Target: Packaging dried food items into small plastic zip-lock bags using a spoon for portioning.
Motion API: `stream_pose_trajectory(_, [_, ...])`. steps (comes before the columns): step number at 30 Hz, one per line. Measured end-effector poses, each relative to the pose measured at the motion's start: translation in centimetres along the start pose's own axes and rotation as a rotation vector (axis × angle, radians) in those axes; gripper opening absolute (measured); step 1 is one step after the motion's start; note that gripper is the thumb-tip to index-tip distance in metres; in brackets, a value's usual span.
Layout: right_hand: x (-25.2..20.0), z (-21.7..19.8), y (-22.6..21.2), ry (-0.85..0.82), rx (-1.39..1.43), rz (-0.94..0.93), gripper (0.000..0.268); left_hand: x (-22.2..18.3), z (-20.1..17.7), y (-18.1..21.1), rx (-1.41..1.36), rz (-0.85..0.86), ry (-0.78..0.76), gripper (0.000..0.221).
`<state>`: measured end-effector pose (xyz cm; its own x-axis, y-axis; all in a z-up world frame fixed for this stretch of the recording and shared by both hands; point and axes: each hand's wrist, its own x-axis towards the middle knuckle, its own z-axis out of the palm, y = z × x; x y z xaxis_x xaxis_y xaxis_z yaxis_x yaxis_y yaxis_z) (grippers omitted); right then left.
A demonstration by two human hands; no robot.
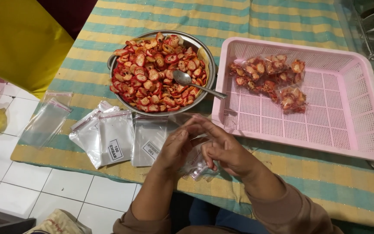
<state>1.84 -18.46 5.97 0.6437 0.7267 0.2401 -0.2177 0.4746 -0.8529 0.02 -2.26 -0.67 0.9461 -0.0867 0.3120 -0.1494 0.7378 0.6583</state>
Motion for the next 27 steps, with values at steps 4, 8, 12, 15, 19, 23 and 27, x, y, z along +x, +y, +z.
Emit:
stream_pose_trajectory(4, [-0.4,-0.8,-0.2,-0.02,-0.238,0.065,0.078,0.1,1.2,1.8,0.016,-0.038,0.027,0.07])
stream_pose_trajectory(8, [0.2,3.0,-3.5,0.007,-0.664,0.028,0.065,0.1,1.2,2.7,-0.036,-0.014,0.093,0.101])
stream_pose_trajectory(12, [0.7,5.2,-4.9,0.01,-1.124,0.081,0.048,0.2,-0.4,1.8,-0.093,0.011,0.089,0.114])
stream_pose_trajectory(15, [-0.1,3.2,-1.8,-0.032,-1.358,-0.118,0.062,0.3,-0.5,1.6,-0.134,0.059,0.073,0.108])
stream_pose_trajectory(19, [0.2,3.4,-1.5,-0.052,-1.51,-0.201,0.056,0.3,-0.5,1.5,-0.151,0.062,0.116,0.101])
stream_pose_trajectory(23, [1.0,5.3,-3.3,-0.078,-1.329,0.0,0.065,0.3,-0.3,1.4,-0.17,0.107,0.131,0.079])
stream_pose_trajectory(27, [0.7,4.6,-2.7,-0.113,-1.33,0.033,0.062,0.6,-0.2,1.2,-0.188,0.154,0.161,0.068])
